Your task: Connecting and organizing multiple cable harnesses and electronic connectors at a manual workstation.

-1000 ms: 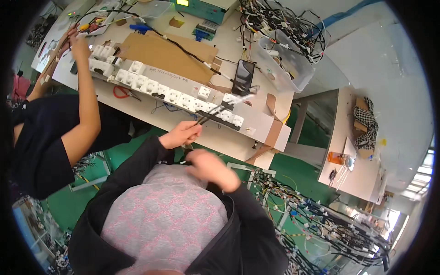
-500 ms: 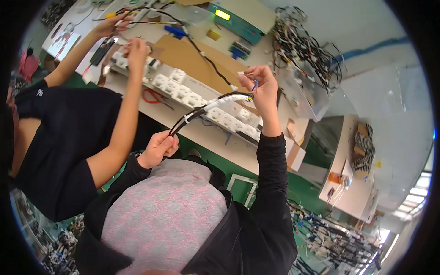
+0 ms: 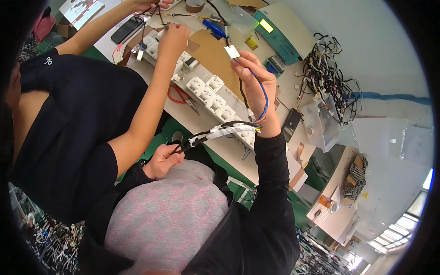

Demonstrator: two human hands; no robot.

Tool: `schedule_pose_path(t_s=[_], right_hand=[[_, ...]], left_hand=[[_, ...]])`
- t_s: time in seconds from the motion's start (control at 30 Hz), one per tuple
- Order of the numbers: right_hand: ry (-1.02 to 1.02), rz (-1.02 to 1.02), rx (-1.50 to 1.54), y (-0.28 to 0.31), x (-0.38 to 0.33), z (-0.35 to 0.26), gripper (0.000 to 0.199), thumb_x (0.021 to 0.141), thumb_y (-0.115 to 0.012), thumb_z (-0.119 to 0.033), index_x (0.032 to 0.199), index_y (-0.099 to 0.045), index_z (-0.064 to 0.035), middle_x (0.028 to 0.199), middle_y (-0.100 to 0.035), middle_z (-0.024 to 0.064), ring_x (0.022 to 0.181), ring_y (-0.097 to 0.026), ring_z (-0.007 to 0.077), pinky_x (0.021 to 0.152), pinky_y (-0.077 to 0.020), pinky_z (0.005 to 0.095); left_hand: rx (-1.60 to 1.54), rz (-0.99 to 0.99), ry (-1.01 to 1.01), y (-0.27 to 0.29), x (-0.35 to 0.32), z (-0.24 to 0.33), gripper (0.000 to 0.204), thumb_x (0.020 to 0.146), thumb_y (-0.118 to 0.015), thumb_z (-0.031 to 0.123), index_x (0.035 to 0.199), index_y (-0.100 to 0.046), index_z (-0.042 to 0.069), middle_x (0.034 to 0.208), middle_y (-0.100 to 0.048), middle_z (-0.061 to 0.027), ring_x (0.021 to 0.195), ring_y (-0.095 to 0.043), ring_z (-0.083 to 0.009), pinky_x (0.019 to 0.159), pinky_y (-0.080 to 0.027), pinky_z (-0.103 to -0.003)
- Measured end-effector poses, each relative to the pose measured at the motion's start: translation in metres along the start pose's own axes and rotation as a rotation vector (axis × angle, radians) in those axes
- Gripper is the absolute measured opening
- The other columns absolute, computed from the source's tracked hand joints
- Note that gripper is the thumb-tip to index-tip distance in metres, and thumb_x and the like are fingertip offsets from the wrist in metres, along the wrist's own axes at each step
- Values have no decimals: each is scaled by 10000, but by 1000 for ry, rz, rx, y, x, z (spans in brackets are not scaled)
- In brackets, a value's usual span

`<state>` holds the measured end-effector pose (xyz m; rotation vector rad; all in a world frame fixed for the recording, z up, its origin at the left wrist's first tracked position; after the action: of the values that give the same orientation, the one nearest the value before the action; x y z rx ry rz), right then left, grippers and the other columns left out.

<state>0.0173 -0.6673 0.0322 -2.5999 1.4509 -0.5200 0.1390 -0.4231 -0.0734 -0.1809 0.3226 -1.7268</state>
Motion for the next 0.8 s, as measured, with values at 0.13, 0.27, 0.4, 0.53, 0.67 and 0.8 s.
schedule_pose_path(t_s=[0.13, 0.27, 0.4, 0.53, 0.67, 0.8], right_hand=[[9, -120, -319, -18, 19, 12, 220, 845, -714, -40, 1063, -721, -7, 1170, -631, 123, 1021, -647, 205, 889, -526, 315], [513, -593, -1146, -52, 15, 28, 183, 799, -734, -86, 979, -711, -108, 895, -668, 61, 809, -673, 246, 674, -543, 313], [441, -651, -1061, -63, 2, 76, 146, 790, -763, -138, 929, -725, -120, 823, -669, 44, 702, -668, 234, 603, -534, 330], [240, -501, -996, -57, -4, 109, 120, 769, -792, -108, 866, -733, -68, 763, -665, 71, 635, -653, 240, 565, -518, 324], [48, -420, -957, -40, -22, 141, 124, 791, -753, -158, 864, -681, -89, 758, -681, 95, 671, -677, 284, 622, -537, 362], [169, -440, -1065, -58, -20, 126, 122, 798, -746, -151, 878, -682, -85, 763, -689, 100, 677, -683, 286, 636, -542, 348]], left_hand=[[-17, 45, 30, 7, 1, -6, 273, 999, -549, 230, 807, -556, 36, 630, -416, 40, 580, -356, -52, 530, -304, -243], [-26, 59, 10, 2, 3, -7, 275, 1002, -541, 230, 809, -561, 35, 628, -423, 36, 576, -363, -53, 534, -316, -240], [-27, 87, 79, 4, 1, -21, 357, 1004, -518, 320, 812, -575, 24, 674, -515, 11, 600, -459, -74, 549, -367, -236], [17, 132, 76, -1, -11, -34, 337, 993, -516, 293, 790, -560, 27, 660, -506, -4, 594, -462, -94, 555, -379, -256], [60, 115, 68, -8, -18, -46, 332, 990, -517, 280, 782, -555, 25, 650, -498, -16, 578, -457, -106, 549, -374, -265], [92, 119, 105, -15, -14, -46, 315, 994, -504, 250, 778, -551, 24, 644, -495, -18, 570, -457, -111, 541, -372, -271]])
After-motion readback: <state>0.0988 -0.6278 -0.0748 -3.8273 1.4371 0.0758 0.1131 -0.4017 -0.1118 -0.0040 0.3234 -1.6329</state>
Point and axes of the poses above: each hand's wrist, its own x-axis towards the middle knuckle, its own y-axis out of the back of the hand, z = x × y, the point moved 8 cm from there along x, towards the middle knuckle
